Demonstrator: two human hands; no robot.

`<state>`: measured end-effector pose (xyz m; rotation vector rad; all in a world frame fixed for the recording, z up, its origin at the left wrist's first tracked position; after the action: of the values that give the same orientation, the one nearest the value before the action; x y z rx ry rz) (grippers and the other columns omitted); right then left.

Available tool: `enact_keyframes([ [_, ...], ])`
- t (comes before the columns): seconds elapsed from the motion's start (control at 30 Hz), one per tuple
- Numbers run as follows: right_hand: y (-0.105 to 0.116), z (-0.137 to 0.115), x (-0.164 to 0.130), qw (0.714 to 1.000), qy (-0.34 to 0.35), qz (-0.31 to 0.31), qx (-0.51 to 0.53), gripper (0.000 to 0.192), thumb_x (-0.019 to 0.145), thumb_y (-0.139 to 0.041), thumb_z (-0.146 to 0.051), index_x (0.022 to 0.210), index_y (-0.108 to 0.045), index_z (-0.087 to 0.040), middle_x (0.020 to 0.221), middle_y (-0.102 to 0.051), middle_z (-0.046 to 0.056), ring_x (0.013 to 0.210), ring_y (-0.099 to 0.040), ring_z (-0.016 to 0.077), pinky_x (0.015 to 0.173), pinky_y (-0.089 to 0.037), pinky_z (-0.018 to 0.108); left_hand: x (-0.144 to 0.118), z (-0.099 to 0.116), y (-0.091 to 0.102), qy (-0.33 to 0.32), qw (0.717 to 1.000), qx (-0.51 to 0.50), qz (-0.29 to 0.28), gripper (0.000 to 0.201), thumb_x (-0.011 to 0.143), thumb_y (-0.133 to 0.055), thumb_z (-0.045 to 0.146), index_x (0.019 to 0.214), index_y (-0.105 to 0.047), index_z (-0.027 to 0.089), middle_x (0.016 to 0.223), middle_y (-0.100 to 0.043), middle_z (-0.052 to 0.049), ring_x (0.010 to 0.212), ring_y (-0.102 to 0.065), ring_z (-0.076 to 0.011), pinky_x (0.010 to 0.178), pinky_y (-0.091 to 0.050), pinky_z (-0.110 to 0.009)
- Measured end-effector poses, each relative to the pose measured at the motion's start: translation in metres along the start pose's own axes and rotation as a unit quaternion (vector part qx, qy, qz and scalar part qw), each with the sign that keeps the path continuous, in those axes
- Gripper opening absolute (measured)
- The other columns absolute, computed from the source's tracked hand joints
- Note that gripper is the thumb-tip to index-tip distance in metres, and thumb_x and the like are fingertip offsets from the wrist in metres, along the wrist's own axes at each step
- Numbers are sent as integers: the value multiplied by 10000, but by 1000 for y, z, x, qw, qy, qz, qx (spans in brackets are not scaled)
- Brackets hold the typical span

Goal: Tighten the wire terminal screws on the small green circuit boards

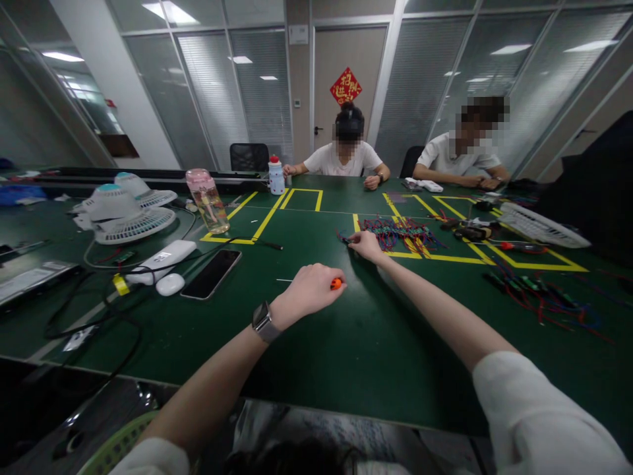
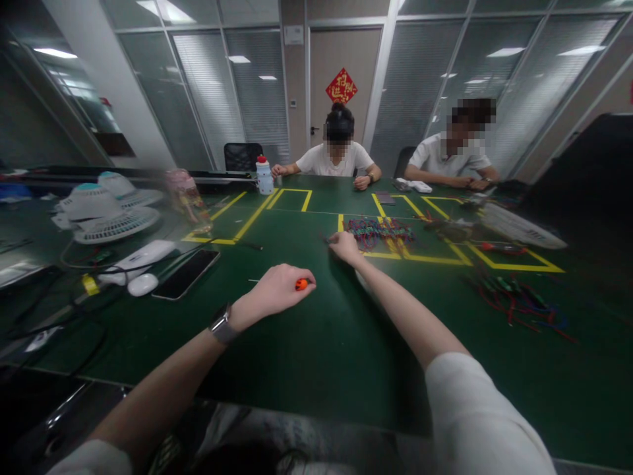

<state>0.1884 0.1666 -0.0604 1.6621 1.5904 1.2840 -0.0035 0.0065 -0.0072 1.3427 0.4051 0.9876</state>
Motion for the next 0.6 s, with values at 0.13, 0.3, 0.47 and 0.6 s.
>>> enact_keyframes([
  [0.13,2,-22,-43,993,81,-67,56,198,738,-721,-152,932,-757,-154,775,-714,38,713,-640,152,665,-482,220,1,-3,12,28,998,-22,52,228,894,-517,355,909,-707,230,806,-718,-31,729,-663,-192,668,-457,-274],
  [0.3,17,-46,-133,957,189,-149,165,160,739,-734,-171,896,-761,-170,817,-657,36,675,-602,134,620,-480,228,2,1,28,48,979,-143,138,237,869,-558,342,768,-687,170,730,-685,-22,671,-610,-146,659,-430,-245],
  [0.47,27,-59,-193,951,162,-149,218,142,743,-731,-153,882,-751,-169,789,-624,32,678,-581,142,620,-471,247,1,15,32,16,893,-420,162,238,893,-458,316,733,-544,162,622,-513,29,565,-484,-90,541,-381,-200],
  [0.6,24,-63,-201,953,151,-113,236,121,745,-710,-130,853,-749,-167,771,-601,30,686,-574,146,624,-461,253,4,25,23,11,767,-620,165,165,923,-415,353,866,-424,199,704,-489,50,486,-486,-61,439,-382,-165],
])
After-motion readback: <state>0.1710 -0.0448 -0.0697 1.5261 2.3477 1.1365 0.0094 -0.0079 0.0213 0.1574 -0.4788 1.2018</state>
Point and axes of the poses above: each hand's wrist, its own x-axis towards the middle knuckle, its own y-axis out of the back of the hand, z = x × y, the point moved 1 cm from there along x, towards the middle knuckle
